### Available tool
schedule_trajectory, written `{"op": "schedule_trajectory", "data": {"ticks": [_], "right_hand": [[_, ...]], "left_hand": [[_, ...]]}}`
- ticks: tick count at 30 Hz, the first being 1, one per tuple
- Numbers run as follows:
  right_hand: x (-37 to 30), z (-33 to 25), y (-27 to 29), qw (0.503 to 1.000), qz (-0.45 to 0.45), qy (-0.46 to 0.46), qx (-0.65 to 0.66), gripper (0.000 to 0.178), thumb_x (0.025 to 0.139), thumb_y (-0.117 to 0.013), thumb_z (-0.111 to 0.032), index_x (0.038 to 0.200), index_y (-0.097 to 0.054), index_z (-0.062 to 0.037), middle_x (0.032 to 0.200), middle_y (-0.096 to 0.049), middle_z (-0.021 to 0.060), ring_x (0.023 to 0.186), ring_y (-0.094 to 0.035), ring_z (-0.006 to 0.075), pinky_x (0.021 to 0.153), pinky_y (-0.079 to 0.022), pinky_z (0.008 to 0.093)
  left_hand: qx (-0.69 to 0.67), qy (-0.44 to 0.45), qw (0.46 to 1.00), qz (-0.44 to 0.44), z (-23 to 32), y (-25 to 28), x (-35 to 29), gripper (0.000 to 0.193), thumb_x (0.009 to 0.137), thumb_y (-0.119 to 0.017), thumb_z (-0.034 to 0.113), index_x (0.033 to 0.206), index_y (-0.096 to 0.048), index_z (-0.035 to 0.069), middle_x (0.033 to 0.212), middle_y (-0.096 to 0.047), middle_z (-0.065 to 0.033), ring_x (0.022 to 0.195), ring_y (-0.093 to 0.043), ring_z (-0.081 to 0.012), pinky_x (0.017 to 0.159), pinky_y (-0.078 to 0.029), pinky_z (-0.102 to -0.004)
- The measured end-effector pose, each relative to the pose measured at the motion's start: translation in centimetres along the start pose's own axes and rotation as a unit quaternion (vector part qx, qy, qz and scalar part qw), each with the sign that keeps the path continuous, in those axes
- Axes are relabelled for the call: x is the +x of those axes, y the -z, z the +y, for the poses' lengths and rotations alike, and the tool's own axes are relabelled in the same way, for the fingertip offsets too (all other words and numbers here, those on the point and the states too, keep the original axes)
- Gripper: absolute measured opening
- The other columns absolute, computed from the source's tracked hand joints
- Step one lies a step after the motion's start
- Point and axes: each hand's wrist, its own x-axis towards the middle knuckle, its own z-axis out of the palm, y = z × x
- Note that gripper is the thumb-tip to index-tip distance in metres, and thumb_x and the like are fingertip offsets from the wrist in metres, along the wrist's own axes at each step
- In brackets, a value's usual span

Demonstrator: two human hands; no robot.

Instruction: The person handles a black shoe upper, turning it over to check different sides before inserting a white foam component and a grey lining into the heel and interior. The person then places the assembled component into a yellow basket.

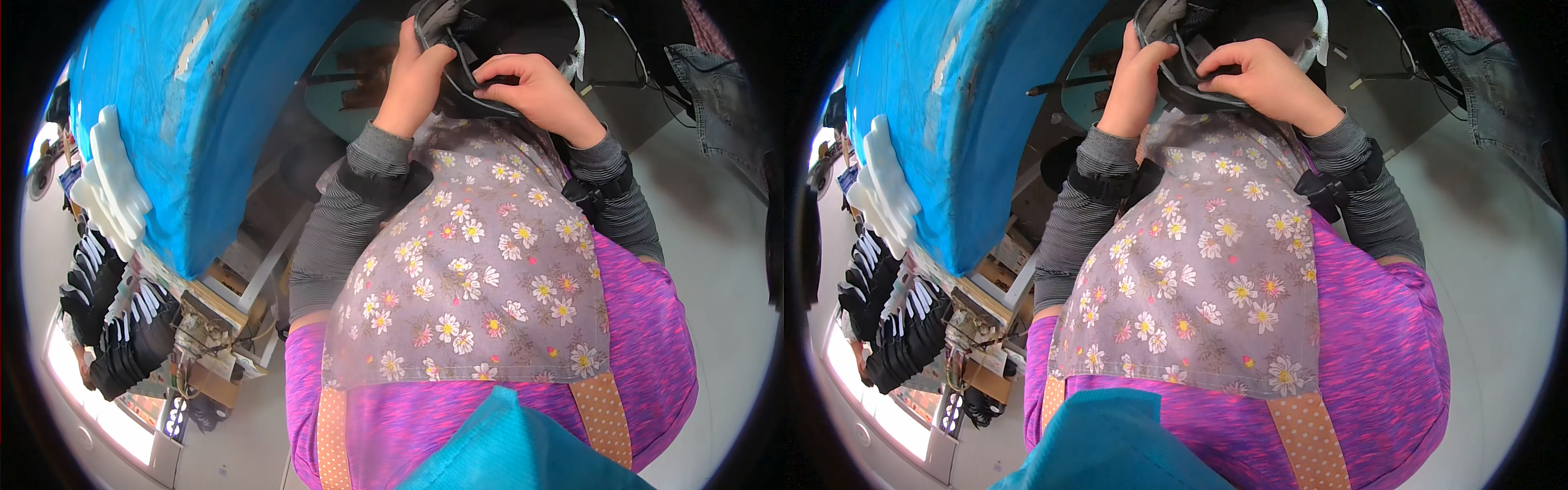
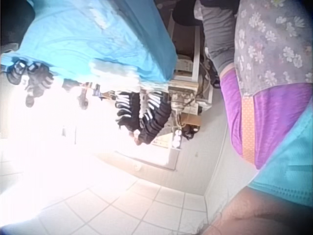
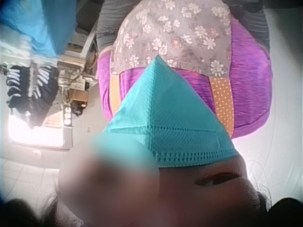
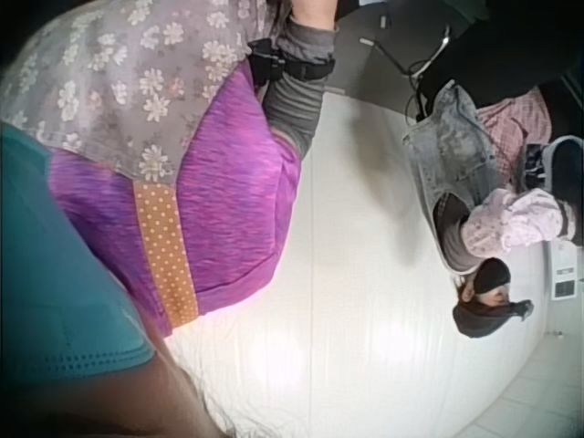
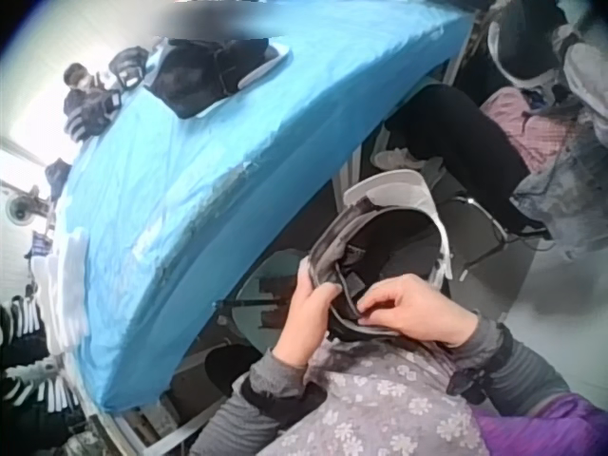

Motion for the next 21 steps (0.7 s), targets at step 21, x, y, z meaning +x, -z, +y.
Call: {"op": "schedule_trajectory", "data": {"ticks": [21], "right_hand": [[0.7, 1.9, 1.3, 0.937, 0.112, -0.202, 0.262, 0.019, 0.085, -0.077, -0.017, 0.095, -0.075, -0.0015, 0.083, -0.069, -0.0010, 0.073, -0.061, 0.0060, 0.067, -0.047, 0.0212]], "left_hand": [[-0.033, -0.068, 0.995, -0.067, 1.4, -1.4, -0.1, 0.054, 0.097, -0.054, 0.011, 0.145, -0.035, 0.000, 0.138, -0.049, -0.0120, 0.127, -0.045, -0.0193, 0.108, -0.035, -0.0301]]}}
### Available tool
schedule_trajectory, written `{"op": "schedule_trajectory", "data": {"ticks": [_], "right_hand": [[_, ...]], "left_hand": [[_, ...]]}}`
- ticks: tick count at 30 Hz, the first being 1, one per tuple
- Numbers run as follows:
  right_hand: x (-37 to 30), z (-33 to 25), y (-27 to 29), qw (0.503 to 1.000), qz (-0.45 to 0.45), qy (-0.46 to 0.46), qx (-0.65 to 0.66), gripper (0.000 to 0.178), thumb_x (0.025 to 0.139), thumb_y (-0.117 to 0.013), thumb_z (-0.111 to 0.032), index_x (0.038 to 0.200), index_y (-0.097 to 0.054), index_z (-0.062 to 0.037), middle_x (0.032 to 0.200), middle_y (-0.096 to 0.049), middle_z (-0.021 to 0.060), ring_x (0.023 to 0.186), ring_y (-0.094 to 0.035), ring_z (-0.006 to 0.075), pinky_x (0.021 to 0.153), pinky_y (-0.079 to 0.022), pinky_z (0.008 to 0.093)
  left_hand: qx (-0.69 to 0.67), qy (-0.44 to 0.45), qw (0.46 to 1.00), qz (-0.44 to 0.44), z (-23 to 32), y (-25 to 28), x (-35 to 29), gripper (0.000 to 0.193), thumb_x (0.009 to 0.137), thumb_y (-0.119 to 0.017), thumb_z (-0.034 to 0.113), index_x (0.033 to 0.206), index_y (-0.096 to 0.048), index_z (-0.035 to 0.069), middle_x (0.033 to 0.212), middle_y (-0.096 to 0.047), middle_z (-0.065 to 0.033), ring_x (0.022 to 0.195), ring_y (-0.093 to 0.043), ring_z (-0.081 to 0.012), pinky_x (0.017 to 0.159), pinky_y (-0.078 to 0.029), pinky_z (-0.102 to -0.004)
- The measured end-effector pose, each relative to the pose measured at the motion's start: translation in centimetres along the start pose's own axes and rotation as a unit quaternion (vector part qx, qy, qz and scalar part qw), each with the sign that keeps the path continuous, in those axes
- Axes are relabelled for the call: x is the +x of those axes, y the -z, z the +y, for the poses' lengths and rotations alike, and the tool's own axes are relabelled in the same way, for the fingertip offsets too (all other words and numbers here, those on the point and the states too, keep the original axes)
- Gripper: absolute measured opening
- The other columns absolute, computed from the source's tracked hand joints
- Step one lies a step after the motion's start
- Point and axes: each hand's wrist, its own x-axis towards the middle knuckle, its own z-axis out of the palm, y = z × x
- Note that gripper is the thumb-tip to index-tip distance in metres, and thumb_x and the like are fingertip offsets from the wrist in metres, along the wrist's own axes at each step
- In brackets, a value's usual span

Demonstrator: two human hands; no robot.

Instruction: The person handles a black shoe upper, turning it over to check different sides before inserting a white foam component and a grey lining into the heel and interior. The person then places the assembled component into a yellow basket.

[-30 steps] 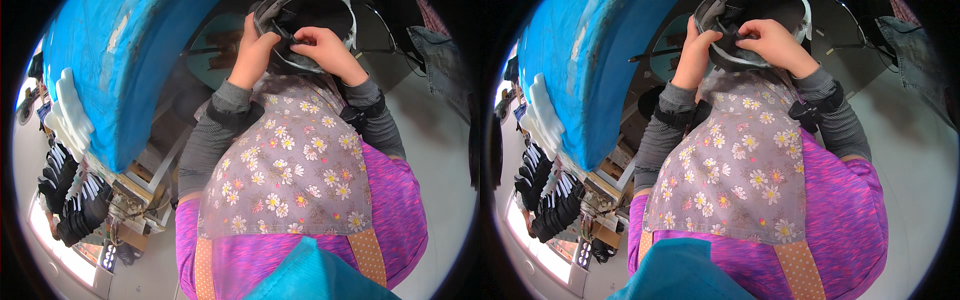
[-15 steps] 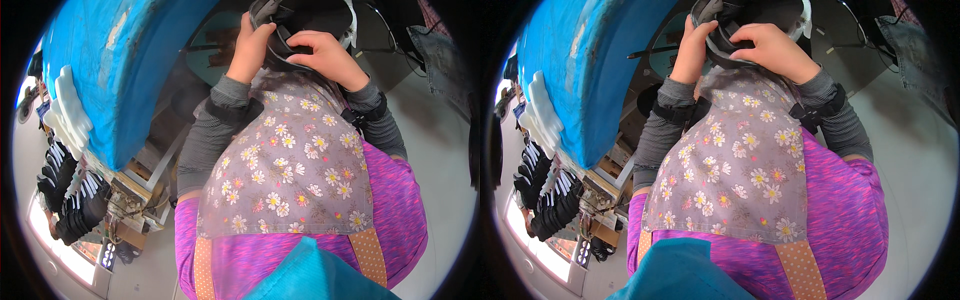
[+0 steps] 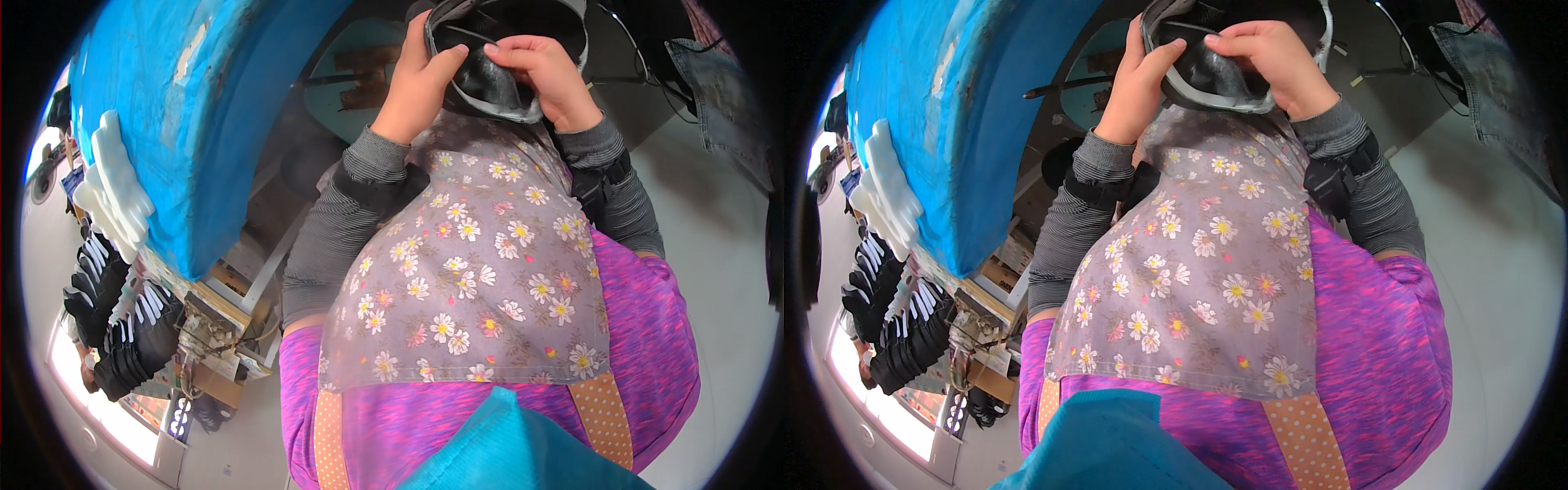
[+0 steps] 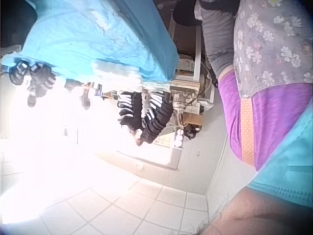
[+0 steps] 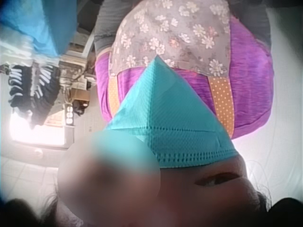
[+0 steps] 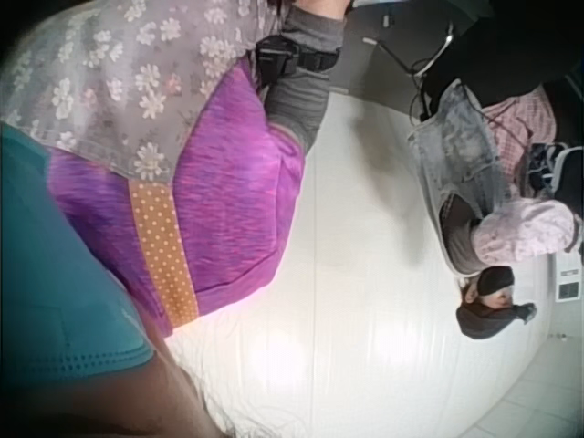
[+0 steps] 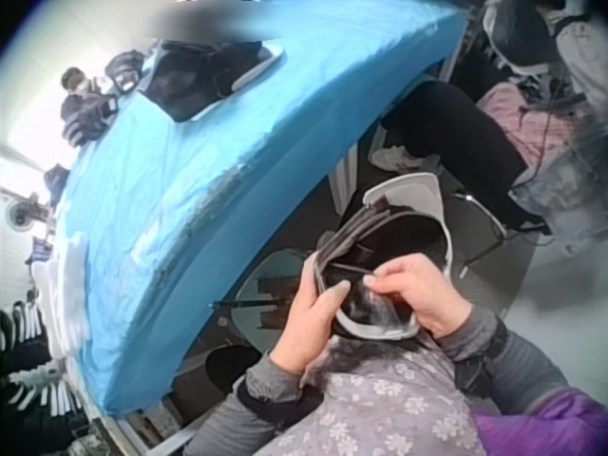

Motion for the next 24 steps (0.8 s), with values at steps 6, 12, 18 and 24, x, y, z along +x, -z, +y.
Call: {"op": "schedule_trajectory", "data": {"ticks": [6, 12, 18, 24], "right_hand": [[-2.1, -1.7, -2.5, 0.992, -0.063, 0.067, -0.089, 0.026, 0.095, -0.066, -0.021, 0.107, -0.072, 0.0016, 0.095, -0.071, 0.0005, 0.085, -0.062, 0.0064, 0.076, -0.048, 0.0204], [-2.7, -2.4, -1.2, 0.987, -0.154, 0.043, -0.036, 0.036, 0.098, -0.062, -0.021, 0.126, -0.064, 0.0013, 0.115, -0.069, 0.0077, 0.105, -0.063, 0.0126, 0.091, -0.049, 0.0248], [-3.4, -1.5, -2.0, 0.963, -0.123, 0.138, -0.195, 0.043, 0.090, -0.070, -0.012, 0.130, -0.061, 0.0014, 0.119, -0.069, 0.0107, 0.107, -0.063, 0.0146, 0.094, -0.049, 0.0261], [-2.8, -0.9, -2.3, 0.957, -0.043, 0.140, -0.250, 0.026, 0.087, -0.074, -0.013, 0.107, -0.070, 0.0037, 0.091, -0.072, 0.0046, 0.087, -0.066, 0.0109, 0.079, -0.053, 0.0243]], "left_hand": [[0.032, 0.003, 0.999, 0.027, 0.5, -0.6, 0.2, 0.047, 0.098, -0.050, 0.011, 0.141, -0.039, -0.001, 0.133, -0.052, -0.0112, 0.121, -0.048, -0.0192, 0.104, -0.037, -0.0292], [0.028, -0.002, 0.998, 0.051, -0.9, 0.3, 0.5, 0.043, 0.097, -0.051, 0.011, 0.137, -0.042, -0.001, 0.126, -0.054, -0.0102, 0.116, -0.050, -0.0186, 0.101, -0.039, -0.0291], [0.067, 0.001, 0.996, 0.059, -0.8, 0.3, 0.7, 0.035, 0.097, -0.051, 0.011, 0.130, -0.047, -0.001, 0.119, -0.055, -0.0093, 0.108, -0.051, -0.0179, 0.095, -0.042, -0.0290], [0.071, 0.012, 0.994, 0.079, -0.6, 0.0, 0.7, 0.035, 0.096, -0.051, 0.011, 0.128, -0.047, -0.002, 0.116, -0.056, -0.0096, 0.105, -0.051, -0.0179, 0.094, -0.042, -0.0286]]}}
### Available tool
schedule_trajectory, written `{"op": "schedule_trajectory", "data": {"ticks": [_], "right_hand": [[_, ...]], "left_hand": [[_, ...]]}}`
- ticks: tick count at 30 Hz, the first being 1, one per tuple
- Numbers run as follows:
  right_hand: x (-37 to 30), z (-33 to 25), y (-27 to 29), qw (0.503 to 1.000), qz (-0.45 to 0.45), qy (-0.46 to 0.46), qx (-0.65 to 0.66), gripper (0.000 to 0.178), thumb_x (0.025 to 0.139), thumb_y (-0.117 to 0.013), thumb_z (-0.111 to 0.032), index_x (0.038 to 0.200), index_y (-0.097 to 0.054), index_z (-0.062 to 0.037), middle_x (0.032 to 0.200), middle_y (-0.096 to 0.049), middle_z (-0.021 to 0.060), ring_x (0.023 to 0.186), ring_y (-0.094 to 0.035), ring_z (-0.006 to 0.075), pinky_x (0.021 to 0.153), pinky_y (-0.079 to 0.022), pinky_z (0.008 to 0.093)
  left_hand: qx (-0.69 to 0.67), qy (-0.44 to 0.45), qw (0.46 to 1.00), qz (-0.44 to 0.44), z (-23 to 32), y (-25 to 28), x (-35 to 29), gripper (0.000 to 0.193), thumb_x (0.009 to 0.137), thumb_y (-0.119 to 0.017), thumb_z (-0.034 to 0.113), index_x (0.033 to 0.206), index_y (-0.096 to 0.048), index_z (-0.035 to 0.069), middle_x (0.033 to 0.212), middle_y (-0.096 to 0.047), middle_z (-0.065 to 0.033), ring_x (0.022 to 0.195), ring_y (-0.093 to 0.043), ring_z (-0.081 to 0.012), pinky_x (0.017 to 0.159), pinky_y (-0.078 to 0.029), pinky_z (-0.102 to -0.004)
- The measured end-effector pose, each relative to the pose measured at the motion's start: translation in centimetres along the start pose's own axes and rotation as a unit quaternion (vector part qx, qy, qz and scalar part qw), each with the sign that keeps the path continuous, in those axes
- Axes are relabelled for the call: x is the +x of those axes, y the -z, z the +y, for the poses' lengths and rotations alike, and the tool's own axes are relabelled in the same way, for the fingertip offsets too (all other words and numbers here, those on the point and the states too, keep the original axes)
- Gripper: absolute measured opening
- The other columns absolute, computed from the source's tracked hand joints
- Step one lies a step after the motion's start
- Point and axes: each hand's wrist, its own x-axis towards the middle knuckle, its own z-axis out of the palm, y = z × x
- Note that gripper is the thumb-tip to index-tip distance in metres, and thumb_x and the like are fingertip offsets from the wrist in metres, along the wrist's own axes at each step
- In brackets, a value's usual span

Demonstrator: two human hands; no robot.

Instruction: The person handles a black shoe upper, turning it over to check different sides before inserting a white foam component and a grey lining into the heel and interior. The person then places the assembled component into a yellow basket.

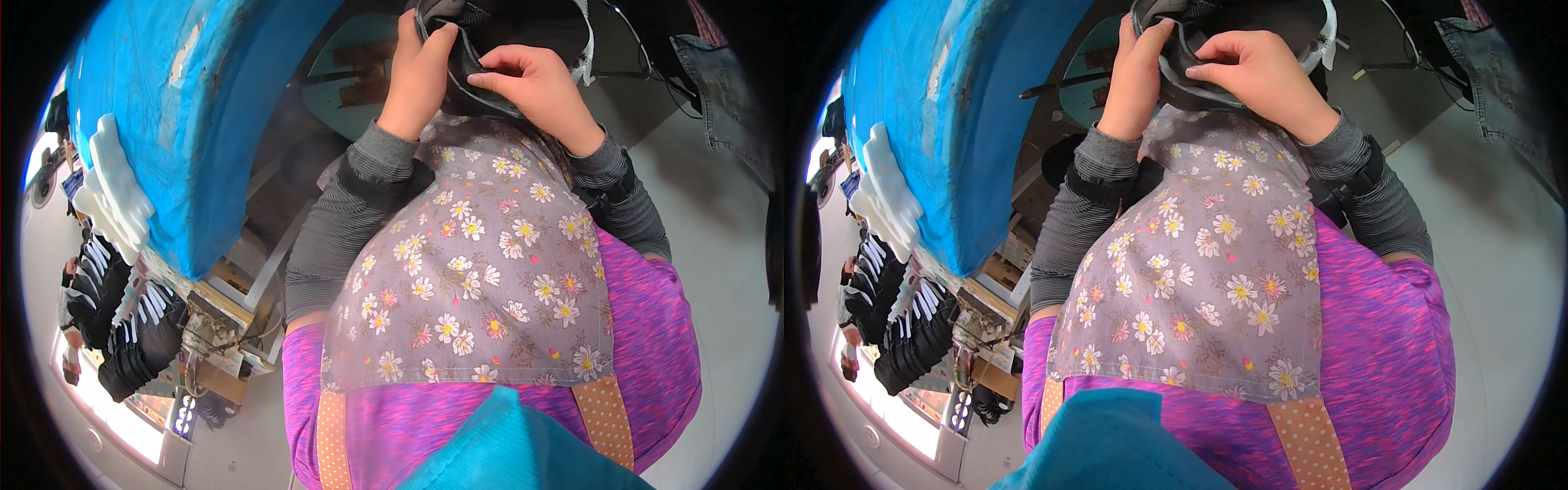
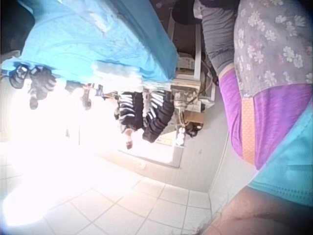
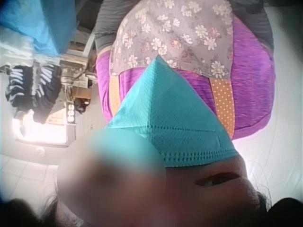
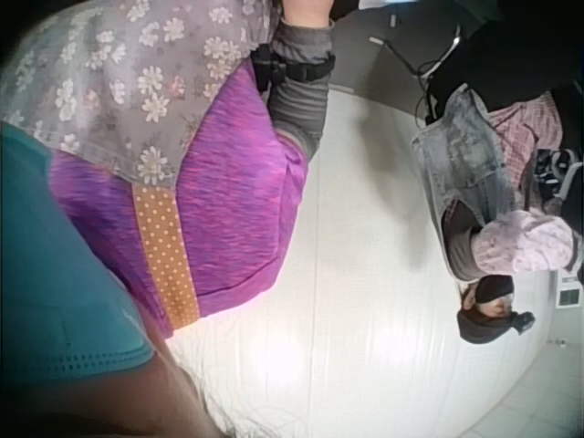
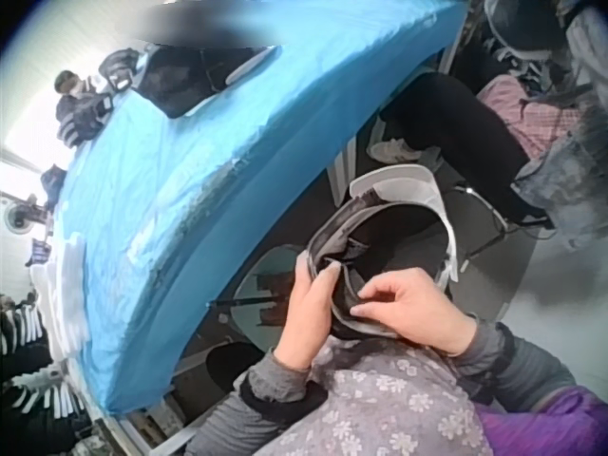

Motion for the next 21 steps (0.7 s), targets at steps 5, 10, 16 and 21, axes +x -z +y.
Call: {"op": "schedule_trajectory", "data": {"ticks": [5, 10, 16, 21], "right_hand": [[1.0, 2.7, 1.2, 0.957, 0.052, -0.109, 0.263, 0.018, 0.087, -0.074, -0.011, 0.098, -0.072, 0.0021, 0.088, -0.071, 0.0035, 0.077, -0.066, 0.0086, 0.072, -0.053, 0.0213], [1.2, 3.5, 0.6, 0.940, 0.096, -0.100, 0.311, 0.018, 0.085, -0.076, -0.010, 0.099, -0.072, 0.0021, 0.089, -0.071, 0.0030, 0.080, -0.066, 0.0080, 0.073, -0.052, 0.0209], [-0.4, -0.6, -0.1, 0.997, 0.021, 0.051, 0.061, 0.024, 0.086, -0.075, -0.011, 0.104, -0.071, 0.0041, 0.088, -0.071, 0.0029, 0.079, -0.063, 0.0074, 0.073, -0.051, 0.0220], [-0.8, -1.8, 0.5, 0.998, -0.018, 0.036, 0.048, 0.026, 0.088, -0.073, -0.012, 0.108, -0.070, 0.0049, 0.094, -0.072, 0.0057, 0.085, -0.065, 0.0096, 0.078, -0.052, 0.0234]], "left_hand": [[0.011, -0.027, 1.000, 0.004, 0.8, -0.4, -0.7, 0.041, 0.094, -0.049, 0.009, 0.133, -0.045, -0.002, 0.119, -0.056, -0.0101, 0.107, -0.051, -0.0182, 0.096, -0.041, -0.0288], [-0.014, -0.018, 1.000, -0.008, 0.7, -0.4, -0.6, 0.045, 0.092, -0.048, 0.007, 0.136, -0.043, -0.002, 0.122, -0.056, -0.0101, 0.109, -0.051, -0.0187, 0.098, -0.040, -0.0294], [-0.013, -0.042, 0.999, 0.023, -0.1, -0.7, 0.2, 0.038, 0.097, -0.045, 0.011, 0.132, -0.047, -0.002, 0.121, -0.057, -0.0117, 0.109, -0.052, -0.0192, 0.098, -0.040, -0.0297], [0.015, -0.068, 0.996, 0.064, -0.1, -1.3, 0.4, 0.033, 0.102, -0.045, 0.019, 0.127, -0.051, -0.002, 0.119, -0.060, -0.0123, 0.109, -0.055, -0.0211, 0.096, -0.042, -0.0307]]}}
